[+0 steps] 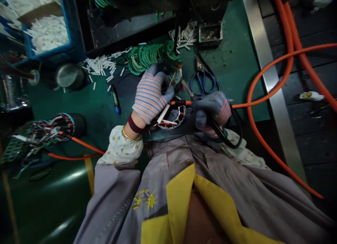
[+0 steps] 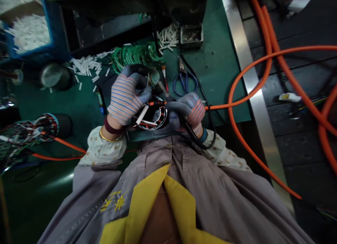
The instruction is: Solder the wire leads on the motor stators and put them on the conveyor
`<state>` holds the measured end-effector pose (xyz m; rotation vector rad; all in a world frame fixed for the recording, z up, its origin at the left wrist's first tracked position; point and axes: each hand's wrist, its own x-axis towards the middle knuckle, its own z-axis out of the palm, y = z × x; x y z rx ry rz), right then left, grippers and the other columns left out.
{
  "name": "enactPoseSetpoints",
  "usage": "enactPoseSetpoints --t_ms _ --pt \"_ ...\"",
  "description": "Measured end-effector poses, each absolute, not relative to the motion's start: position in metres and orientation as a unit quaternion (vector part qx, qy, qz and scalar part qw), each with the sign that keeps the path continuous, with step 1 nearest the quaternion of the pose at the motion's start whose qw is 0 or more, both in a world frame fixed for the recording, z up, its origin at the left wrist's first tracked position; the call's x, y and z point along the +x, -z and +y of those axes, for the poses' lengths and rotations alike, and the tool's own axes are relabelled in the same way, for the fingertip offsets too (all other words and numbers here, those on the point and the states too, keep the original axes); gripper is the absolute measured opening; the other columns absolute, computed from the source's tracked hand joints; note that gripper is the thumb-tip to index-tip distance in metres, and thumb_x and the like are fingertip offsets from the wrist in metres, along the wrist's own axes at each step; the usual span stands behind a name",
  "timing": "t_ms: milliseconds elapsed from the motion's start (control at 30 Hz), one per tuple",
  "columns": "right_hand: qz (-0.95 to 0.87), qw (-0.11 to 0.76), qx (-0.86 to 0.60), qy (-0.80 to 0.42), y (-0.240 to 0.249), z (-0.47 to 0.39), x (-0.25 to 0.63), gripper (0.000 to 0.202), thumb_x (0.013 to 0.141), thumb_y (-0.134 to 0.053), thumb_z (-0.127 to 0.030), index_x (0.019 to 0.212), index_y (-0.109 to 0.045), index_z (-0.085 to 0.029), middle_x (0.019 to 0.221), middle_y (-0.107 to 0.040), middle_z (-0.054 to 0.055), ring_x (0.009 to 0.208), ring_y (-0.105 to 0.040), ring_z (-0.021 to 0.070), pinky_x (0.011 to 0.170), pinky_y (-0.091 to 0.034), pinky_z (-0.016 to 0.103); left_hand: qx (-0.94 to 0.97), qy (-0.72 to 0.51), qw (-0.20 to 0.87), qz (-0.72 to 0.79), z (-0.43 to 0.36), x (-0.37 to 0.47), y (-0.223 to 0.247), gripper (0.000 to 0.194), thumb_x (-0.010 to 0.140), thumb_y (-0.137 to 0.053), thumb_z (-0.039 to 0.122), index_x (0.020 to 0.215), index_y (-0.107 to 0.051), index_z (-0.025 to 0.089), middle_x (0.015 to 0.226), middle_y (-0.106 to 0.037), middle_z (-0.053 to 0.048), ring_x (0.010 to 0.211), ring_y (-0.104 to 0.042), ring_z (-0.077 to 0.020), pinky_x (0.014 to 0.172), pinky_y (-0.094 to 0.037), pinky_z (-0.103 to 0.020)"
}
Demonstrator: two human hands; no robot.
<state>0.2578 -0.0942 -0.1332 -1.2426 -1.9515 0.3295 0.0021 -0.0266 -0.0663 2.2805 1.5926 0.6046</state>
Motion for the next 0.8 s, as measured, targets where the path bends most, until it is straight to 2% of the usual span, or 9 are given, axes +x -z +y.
enactPoseSetpoints --t_ms 67,133,300,400,533,633,700,800 --pt "-0.769 0.460 -0.438 -0.077 0.140 -0.102 0.263 0.063 0.119 -0.053 -0.076 0.104 -0.092 -0.030 0.084 -0.071 0.008 0.085 -0.068 0.0275 0.081 -0.054 0.043 0.794 -0.212 0.162 0.546 -0.025 -0.001 0.067 0.035 0.100 -0.095 0.032 0.098 -0.060 0.030 0.131 -0.071 -0.011 0.122 -0.064 -0.0356 0.115 -0.061 -0.060" --pt "-0.764 0.513 -0.391 -0.029 0.140 -0.105 0.263 0.066 0.123 -0.048 -0.075 0.103 -0.091 -0.030 0.080 -0.070 0.006 0.079 -0.065 0.0243 0.075 -0.050 0.041 0.788 -0.217 0.171 0.551 -0.024 -0.002 0.065 0.036 0.099 -0.096 0.033 0.096 -0.060 0.030 0.129 -0.071 -0.010 0.122 -0.065 -0.0361 0.115 -0.060 -0.060" --pt "-0.733 0.582 -0.351 -0.025 0.132 -0.097 0.252 0.045 0.126 -0.056 -0.059 0.110 -0.088 -0.032 0.080 -0.071 0.002 0.076 -0.065 0.0222 0.071 -0.047 0.039 0.773 -0.223 0.177 0.567 -0.024 -0.001 0.058 0.034 0.095 -0.099 0.035 0.097 -0.065 0.031 0.126 -0.072 -0.012 0.129 -0.069 -0.0441 0.117 -0.059 -0.064" --pt "-0.729 0.594 -0.339 -0.033 0.132 -0.095 0.251 0.036 0.123 -0.061 -0.054 0.112 -0.088 -0.033 0.080 -0.070 0.000 0.076 -0.063 0.0214 0.070 -0.044 0.039 0.779 -0.217 0.177 0.561 -0.025 -0.001 0.057 0.034 0.093 -0.100 0.038 0.099 -0.067 0.032 0.128 -0.073 -0.012 0.132 -0.069 -0.0460 0.119 -0.059 -0.066" --pt "-0.738 0.581 -0.342 -0.037 0.132 -0.093 0.252 0.045 0.125 -0.056 -0.059 0.110 -0.089 -0.032 0.081 -0.072 0.000 0.077 -0.065 0.0212 0.072 -0.048 0.039 0.781 -0.202 0.160 0.569 -0.025 -0.003 0.059 0.035 0.092 -0.100 0.039 0.102 -0.068 0.031 0.133 -0.073 -0.013 0.130 -0.069 -0.0445 0.119 -0.059 -0.066" --pt "-0.734 0.598 -0.322 -0.019 0.133 -0.090 0.250 0.043 0.126 -0.057 -0.057 0.111 -0.086 -0.029 0.080 -0.073 -0.002 0.076 -0.065 0.0194 0.071 -0.048 0.037 0.783 -0.196 0.146 0.573 -0.026 -0.003 0.058 0.036 0.093 -0.100 0.042 0.106 -0.069 0.031 0.133 -0.073 -0.012 0.131 -0.068 -0.0440 0.118 -0.060 -0.064" --pt "-0.729 0.602 -0.326 -0.007 0.135 -0.089 0.249 0.042 0.125 -0.058 -0.056 0.111 -0.086 -0.029 0.080 -0.071 -0.001 0.075 -0.063 0.0197 0.071 -0.048 0.036 0.783 -0.191 0.144 0.575 -0.027 -0.002 0.056 0.034 0.095 -0.098 0.043 0.106 -0.069 0.032 0.134 -0.073 -0.013 0.133 -0.068 -0.0447 0.118 -0.060 -0.063" --pt "-0.732 0.575 -0.365 0.022 0.144 -0.091 0.248 0.051 0.123 -0.051 -0.059 0.101 -0.086 -0.030 0.076 -0.065 0.000 0.072 -0.061 0.0208 0.071 -0.051 0.036 0.780 -0.182 0.139 0.583 -0.028 0.000 0.053 0.032 0.095 -0.097 0.043 0.103 -0.068 0.032 0.133 -0.072 -0.013 0.131 -0.068 -0.0450 0.115 -0.061 -0.065"
